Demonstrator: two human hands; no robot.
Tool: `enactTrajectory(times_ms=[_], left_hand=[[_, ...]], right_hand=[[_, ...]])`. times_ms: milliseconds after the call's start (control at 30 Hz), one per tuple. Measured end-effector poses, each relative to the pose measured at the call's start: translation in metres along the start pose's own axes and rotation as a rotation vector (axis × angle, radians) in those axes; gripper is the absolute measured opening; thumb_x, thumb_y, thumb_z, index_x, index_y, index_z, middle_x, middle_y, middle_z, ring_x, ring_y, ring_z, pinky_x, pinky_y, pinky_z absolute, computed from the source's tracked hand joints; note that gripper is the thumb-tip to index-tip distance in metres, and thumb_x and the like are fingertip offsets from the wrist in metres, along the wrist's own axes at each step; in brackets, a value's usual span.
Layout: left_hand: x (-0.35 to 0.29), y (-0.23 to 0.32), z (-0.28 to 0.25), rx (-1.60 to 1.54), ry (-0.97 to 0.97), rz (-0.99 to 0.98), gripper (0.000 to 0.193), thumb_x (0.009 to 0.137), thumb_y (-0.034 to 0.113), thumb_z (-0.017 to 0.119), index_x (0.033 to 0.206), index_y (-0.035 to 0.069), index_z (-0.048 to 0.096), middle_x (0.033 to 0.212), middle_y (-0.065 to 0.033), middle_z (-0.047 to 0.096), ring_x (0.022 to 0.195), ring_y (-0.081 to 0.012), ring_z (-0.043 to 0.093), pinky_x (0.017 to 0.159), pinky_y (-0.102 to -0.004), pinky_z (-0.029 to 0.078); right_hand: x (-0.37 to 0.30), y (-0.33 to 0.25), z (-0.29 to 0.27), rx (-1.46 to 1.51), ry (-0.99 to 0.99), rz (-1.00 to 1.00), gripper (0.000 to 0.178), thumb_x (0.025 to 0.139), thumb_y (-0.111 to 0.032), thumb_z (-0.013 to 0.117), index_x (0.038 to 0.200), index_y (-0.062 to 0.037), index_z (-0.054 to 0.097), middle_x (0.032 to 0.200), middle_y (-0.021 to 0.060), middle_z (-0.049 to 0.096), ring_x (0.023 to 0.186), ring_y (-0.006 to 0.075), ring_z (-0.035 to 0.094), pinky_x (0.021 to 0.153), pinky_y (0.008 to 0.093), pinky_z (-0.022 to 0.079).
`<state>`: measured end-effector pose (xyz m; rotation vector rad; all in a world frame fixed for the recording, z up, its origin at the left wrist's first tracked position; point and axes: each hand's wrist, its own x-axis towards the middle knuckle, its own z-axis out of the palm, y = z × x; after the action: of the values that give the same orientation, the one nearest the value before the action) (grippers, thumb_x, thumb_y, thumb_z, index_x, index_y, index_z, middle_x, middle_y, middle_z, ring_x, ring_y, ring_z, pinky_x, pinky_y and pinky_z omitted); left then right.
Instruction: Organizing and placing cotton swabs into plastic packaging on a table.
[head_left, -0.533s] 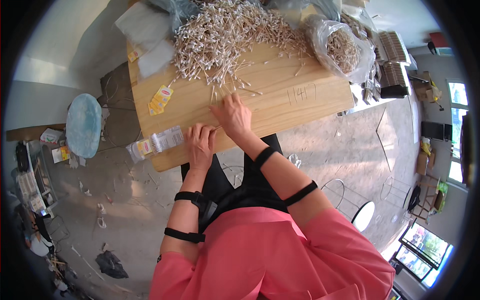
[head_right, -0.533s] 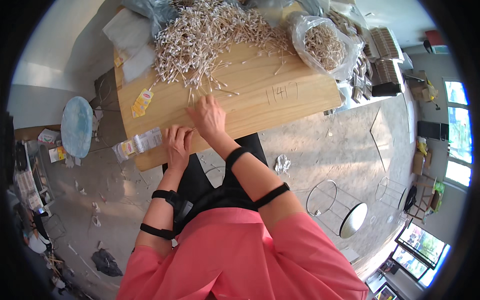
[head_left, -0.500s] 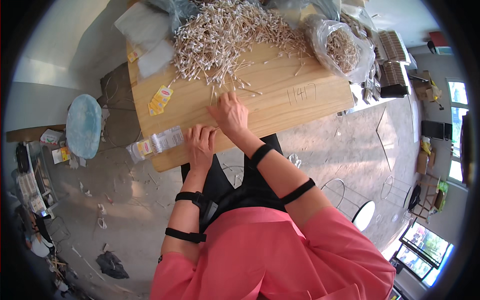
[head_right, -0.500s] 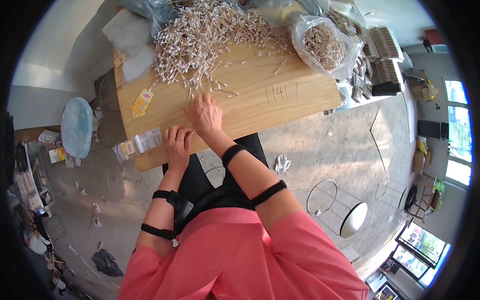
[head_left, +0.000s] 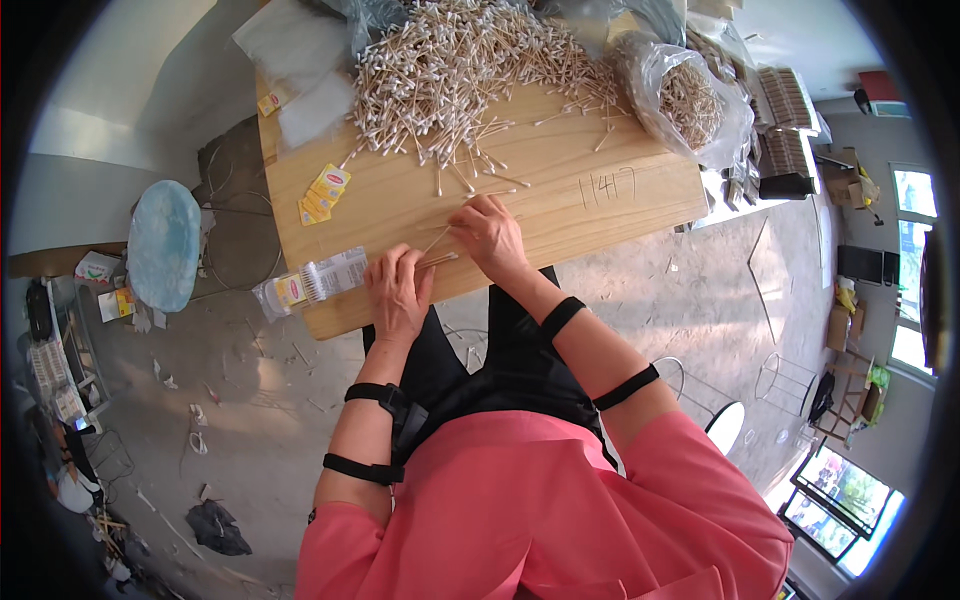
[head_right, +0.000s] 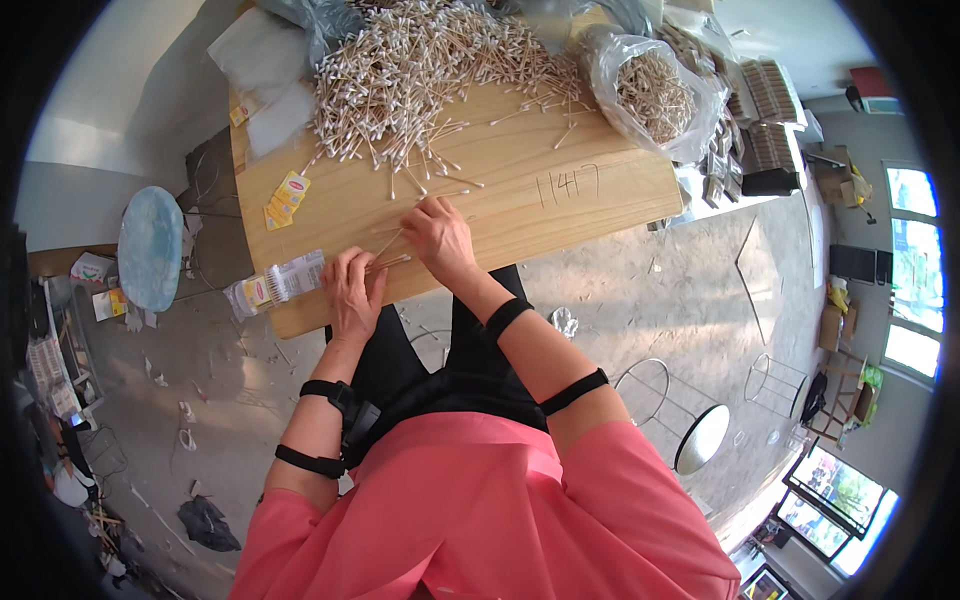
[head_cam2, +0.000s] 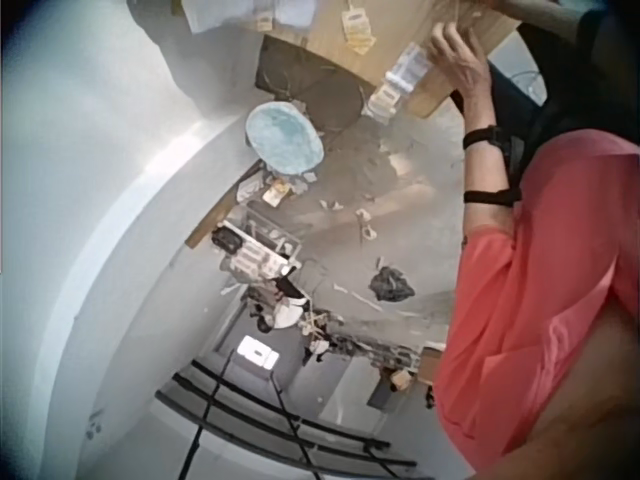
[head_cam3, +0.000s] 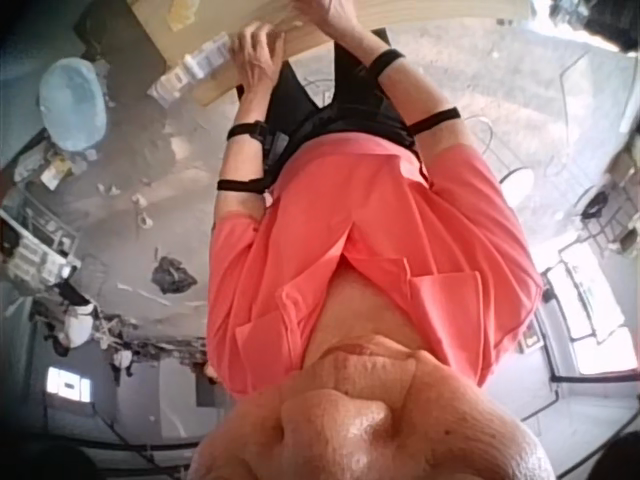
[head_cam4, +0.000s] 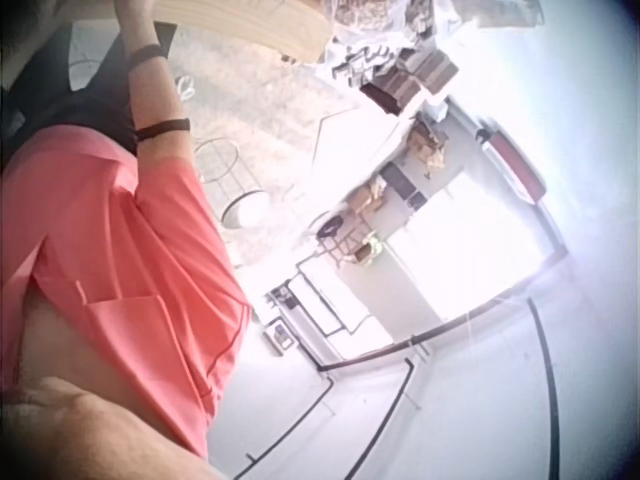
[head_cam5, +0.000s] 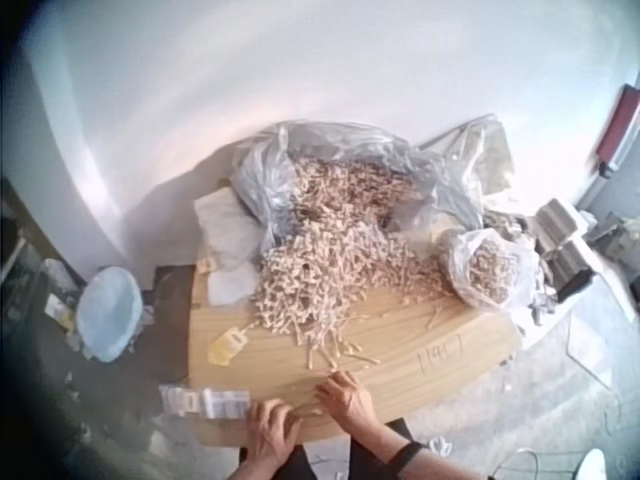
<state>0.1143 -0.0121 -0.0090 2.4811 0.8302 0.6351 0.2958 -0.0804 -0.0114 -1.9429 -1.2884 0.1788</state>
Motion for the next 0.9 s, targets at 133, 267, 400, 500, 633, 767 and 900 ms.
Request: enactTrajectory(times_ms=[133, 267, 400, 500, 633, 767, 900], left_hand=[[0.007, 0.004, 0.002, 0.088, 0.028, -0.02, 0.053, 0.085, 0.023, 0.07, 0.132, 0.01, 0.05, 0.131, -0.0087, 0.051, 0.117, -0.0307, 0.05, 0.099, -0.0455, 0.037], [0.015, -0.003, 0.005, 0.063, -0.025, -0.008, 0.068, 0.086, 0.022, 0.069, 0.146, 0.01, 0.039, 0.14, -0.0086, 0.046, 0.124, -0.0307, 0.046, 0.106, -0.0475, 0.033], [0.024, -0.007, 0.003, -0.013, 0.016, 0.021, 0.064, 0.086, 0.019, 0.069, 0.145, 0.014, 0.044, 0.138, -0.0071, 0.048, 0.122, -0.0306, 0.047, 0.105, -0.047, 0.033], [0.035, -0.012, -0.002, -0.014, -0.043, 0.04, 0.044, 0.084, 0.015, 0.07, 0.127, 0.015, 0.059, 0.124, -0.0048, 0.054, 0.114, -0.0293, 0.051, 0.099, -0.0458, 0.036], [0.049, -0.021, -0.005, -0.007, -0.076, 0.075, 0.02, 0.084, 0.013, 0.069, 0.103, 0.013, 0.065, 0.109, -0.0031, 0.057, 0.106, -0.0279, 0.053, 0.093, -0.0446, 0.038], [0.044, -0.024, -0.011, 0.011, -0.035, 0.034, 0.01, 0.085, 0.011, 0.068, 0.092, 0.01, 0.062, 0.105, -0.0036, 0.057, 0.104, -0.0282, 0.053, 0.091, -0.0446, 0.039], [0.028, -0.012, -0.014, -0.023, -0.041, -0.011, 0.017, 0.086, 0.014, 0.067, 0.101, 0.01, 0.06, 0.113, -0.0056, 0.057, 0.109, -0.0297, 0.052, 0.094, -0.0459, 0.039]], right_hand=[[0.0, -0.003, 0.004, -0.003, -0.07, -0.021, 0.009, 0.077, -0.014, 0.07, 0.084, -0.0089, 0.069, 0.091, 0.0063, 0.062, 0.087, 0.029, 0.061, 0.076, 0.0401, 0.051], [0.001, -0.002, -0.01, 0.052, 0.079, 0.175, 0.008, 0.08, -0.014, 0.07, 0.085, -0.0087, 0.068, 0.091, 0.0061, 0.062, 0.088, 0.03, 0.063, 0.071, 0.0415, 0.052], [0.012, 0.019, -0.032, -0.139, 0.146, 0.242, 0.009, 0.085, -0.015, 0.069, 0.092, -0.0097, 0.067, 0.093, 0.0069, 0.062, 0.086, 0.0308, 0.064, 0.068, 0.0416, 0.052], [0.013, 0.02, -0.035, -0.085, 0.072, 0.128, 0.007, 0.086, -0.014, 0.068, 0.09, -0.0094, 0.067, 0.093, 0.0079, 0.062, 0.085, 0.0314, 0.064, 0.068, 0.0414, 0.052], [0.001, 0.007, -0.016, 0.07, -0.037, 0.12, 0.006, 0.086, -0.013, 0.065, 0.089, -0.0088, 0.068, 0.092, 0.0085, 0.061, 0.089, 0.0302, 0.063, 0.071, 0.0398, 0.052], [-0.009, 0.006, -0.012, -0.018, 0.013, 0.081, 0.007, 0.085, -0.011, 0.065, 0.09, -0.0071, 0.068, 0.091, 0.0097, 0.06, 0.088, 0.0311, 0.063, 0.072, 0.0391, 0.052], [-0.011, 0.008, -0.014, 0.014, 0.012, 0.129, 0.008, 0.085, -0.011, 0.065, 0.09, -0.0074, 0.068, 0.091, 0.0094, 0.06, 0.09, 0.0306, 0.063, 0.073, 0.0403, 0.052]])
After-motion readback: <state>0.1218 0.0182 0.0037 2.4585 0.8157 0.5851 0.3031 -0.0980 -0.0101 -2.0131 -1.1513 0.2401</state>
